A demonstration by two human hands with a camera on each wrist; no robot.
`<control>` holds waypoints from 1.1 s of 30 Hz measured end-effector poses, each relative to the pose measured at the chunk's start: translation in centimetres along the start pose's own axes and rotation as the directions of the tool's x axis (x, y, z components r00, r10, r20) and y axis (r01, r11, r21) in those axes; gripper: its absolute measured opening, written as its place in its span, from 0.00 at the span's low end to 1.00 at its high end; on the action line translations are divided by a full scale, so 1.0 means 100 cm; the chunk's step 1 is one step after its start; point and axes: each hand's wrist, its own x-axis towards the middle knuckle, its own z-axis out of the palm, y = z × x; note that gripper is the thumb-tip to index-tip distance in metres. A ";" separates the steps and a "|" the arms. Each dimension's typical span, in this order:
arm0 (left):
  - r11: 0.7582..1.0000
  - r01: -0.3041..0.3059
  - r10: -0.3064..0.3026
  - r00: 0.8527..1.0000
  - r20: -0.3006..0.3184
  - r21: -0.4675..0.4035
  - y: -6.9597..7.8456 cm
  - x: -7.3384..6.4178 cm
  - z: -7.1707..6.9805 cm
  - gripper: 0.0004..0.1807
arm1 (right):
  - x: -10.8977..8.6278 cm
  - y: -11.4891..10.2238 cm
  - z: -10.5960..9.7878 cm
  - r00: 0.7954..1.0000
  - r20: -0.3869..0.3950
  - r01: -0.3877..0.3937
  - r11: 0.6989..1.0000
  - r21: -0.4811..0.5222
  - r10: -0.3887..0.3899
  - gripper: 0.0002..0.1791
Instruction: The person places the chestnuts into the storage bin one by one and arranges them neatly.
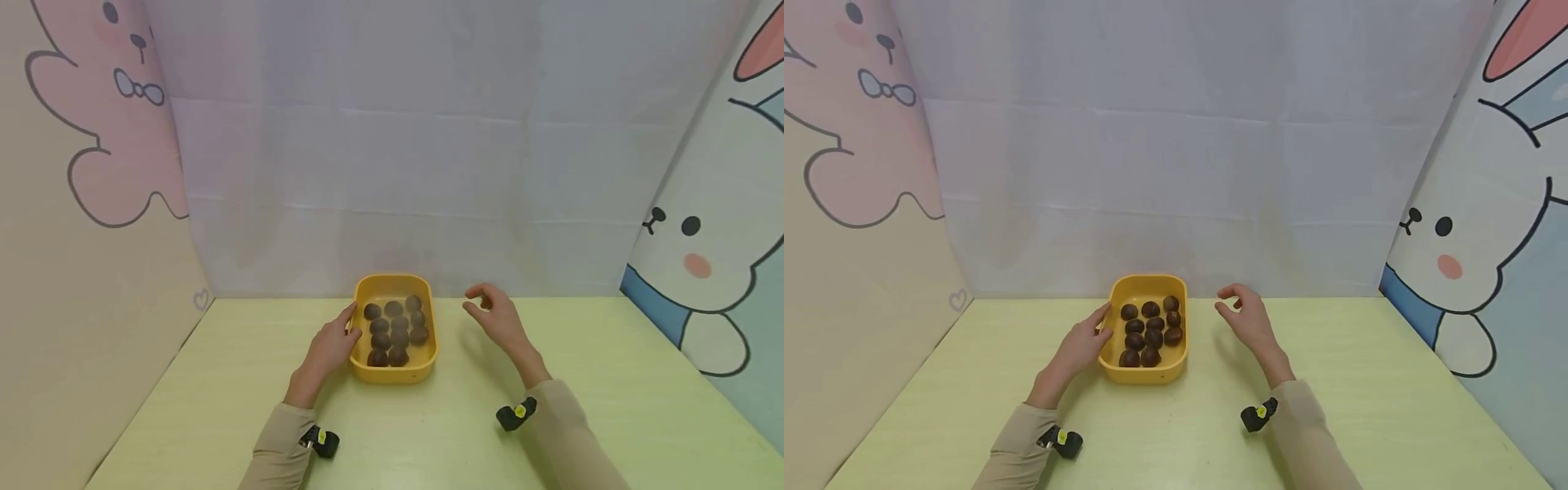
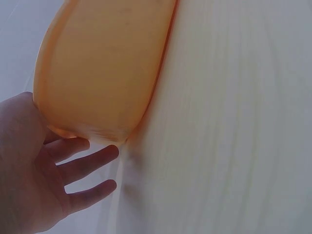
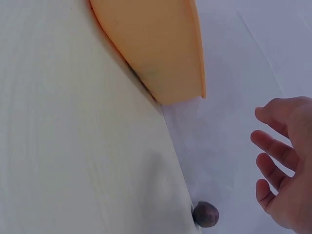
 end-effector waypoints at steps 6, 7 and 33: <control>1.000 -0.002 0.002 1.000 -0.006 0.005 -0.002 -0.002 -0.001 0.33 | 0.000 0.028 -0.017 0.994 0.019 -0.107 0.994 -0.003 0.107 0.22; 1.000 -0.003 0.004 1.000 -0.012 0.010 -0.002 -0.002 -0.001 0.33 | -0.001 0.033 -0.019 0.992 0.026 -0.121 0.993 -0.007 0.122 0.23; 1.000 -0.008 0.008 1.000 -0.010 -0.002 -0.001 -0.001 -0.001 0.33 | 0.032 0.089 -0.024 0.987 0.137 -0.063 0.983 -0.170 0.087 0.29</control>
